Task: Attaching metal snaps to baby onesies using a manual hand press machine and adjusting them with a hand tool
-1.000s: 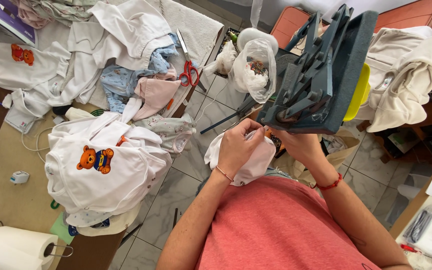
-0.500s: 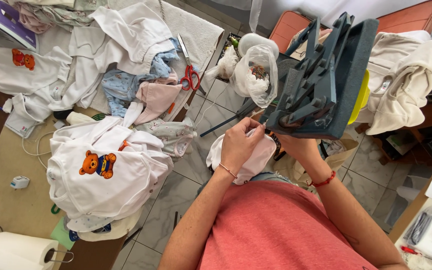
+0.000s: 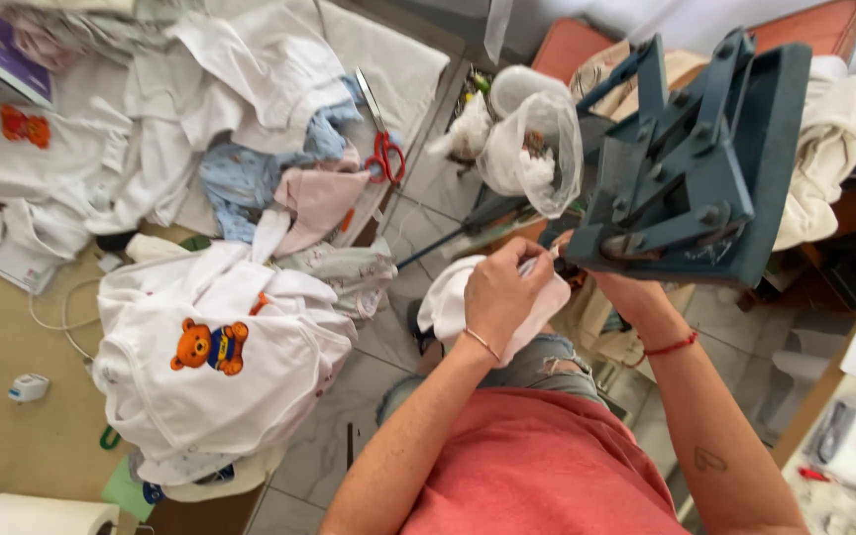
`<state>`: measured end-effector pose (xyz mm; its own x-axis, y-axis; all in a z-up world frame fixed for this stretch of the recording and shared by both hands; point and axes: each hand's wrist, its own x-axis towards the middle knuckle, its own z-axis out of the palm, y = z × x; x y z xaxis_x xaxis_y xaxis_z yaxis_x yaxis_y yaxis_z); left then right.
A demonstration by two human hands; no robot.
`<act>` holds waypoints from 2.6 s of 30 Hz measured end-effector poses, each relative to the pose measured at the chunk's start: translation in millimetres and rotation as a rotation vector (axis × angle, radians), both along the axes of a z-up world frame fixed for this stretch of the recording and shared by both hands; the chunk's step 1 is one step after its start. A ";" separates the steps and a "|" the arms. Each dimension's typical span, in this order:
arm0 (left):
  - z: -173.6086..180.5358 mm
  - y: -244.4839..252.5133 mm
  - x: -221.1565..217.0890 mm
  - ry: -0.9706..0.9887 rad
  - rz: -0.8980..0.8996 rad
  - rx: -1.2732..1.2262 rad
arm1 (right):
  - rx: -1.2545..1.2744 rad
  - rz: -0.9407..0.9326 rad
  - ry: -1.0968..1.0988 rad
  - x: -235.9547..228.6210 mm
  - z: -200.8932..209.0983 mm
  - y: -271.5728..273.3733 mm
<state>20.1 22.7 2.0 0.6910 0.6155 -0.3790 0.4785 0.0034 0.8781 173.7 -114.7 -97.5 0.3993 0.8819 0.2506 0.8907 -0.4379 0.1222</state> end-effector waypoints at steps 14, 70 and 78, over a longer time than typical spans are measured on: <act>-11.6 4.4 1.3 0.058 -0.074 -0.003 | 0.280 -0.178 0.578 6.0 2.9 1.4; 16.4 -39.4 -120.7 -0.477 0.073 -0.471 | -0.208 0.225 1.532 -69.6 172.5 40.5; 28.9 -39.1 -102.7 -0.194 0.304 -0.674 | -0.377 -0.366 0.830 2.4 182.9 -11.9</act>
<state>-82.6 -16.4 30.9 0.6207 0.4679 -0.6291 0.2079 0.6755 0.7075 176.1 -126.6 85.3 0.5855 0.6335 -0.5059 0.5739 -0.7646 -0.2932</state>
